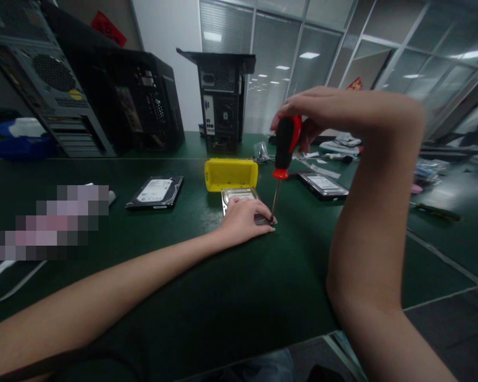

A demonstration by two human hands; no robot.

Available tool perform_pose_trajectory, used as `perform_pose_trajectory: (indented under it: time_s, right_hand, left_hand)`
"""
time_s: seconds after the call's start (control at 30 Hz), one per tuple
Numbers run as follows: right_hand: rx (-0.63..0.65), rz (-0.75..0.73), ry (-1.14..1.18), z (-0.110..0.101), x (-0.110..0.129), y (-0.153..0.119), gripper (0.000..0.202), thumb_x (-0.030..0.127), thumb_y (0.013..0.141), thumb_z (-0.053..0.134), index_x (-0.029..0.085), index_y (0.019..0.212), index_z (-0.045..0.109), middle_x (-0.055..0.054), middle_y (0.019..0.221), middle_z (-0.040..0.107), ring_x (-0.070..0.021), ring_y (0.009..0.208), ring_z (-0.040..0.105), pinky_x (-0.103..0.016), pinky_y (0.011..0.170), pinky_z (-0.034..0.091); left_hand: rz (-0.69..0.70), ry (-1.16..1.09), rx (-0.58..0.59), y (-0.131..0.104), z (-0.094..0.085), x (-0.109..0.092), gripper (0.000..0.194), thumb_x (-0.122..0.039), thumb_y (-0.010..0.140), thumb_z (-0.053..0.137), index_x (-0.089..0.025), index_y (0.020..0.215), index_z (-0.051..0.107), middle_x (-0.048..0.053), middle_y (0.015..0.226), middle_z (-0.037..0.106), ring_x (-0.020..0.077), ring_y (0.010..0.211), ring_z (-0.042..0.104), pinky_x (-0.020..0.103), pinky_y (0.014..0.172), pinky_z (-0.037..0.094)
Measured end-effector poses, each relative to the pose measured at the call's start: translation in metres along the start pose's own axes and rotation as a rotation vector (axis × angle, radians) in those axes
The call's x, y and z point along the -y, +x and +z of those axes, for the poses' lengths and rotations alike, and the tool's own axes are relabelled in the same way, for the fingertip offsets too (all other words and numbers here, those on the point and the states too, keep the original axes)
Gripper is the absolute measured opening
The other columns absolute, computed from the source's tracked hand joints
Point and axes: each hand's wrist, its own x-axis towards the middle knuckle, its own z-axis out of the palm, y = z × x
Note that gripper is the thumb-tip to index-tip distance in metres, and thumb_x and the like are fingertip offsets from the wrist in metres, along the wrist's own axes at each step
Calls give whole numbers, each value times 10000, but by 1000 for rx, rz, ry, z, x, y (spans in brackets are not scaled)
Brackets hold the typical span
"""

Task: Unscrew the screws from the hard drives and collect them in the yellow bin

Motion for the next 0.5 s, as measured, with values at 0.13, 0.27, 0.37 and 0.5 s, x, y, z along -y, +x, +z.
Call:
perform_pose_trajectory:
  time_s: [0.13,0.27,0.37,0.5]
  right_hand:
    - [10,-59,-19,0,1,-1,224,297,929,462,186,1021,634,-25,858,667,-91,628,618,-179,527,470]
    - [5,-80,-76,0,1,-2,259,414,912,496,193,978,613,-25,820,665,-88,587,598,-189,500,453]
    - [-9,-71,-137,-1,0,-2,362,514,882,498,180,905,637,-40,812,670,-104,614,599,-223,545,480]
    - [-31,3,-166,-1,-2,-1,492,602,848,483,148,832,670,-60,771,671,-105,600,584,-238,559,462]
  left_hand:
    - [1,1,-2,0,0,0,134,-338,760,697,-268,871,721,-24,1032,693,235,1039,574,451,954,277]
    - [3,4,-6,1,1,0,132,-337,760,697,-267,870,720,-20,1034,694,235,1037,575,457,958,275]
    - [2,7,-7,1,2,1,139,-339,761,692,-263,874,721,-9,1046,692,238,1042,571,460,963,275]
    - [8,8,-6,1,2,2,144,-349,764,688,-268,878,721,-14,1042,692,236,1041,571,459,964,277]
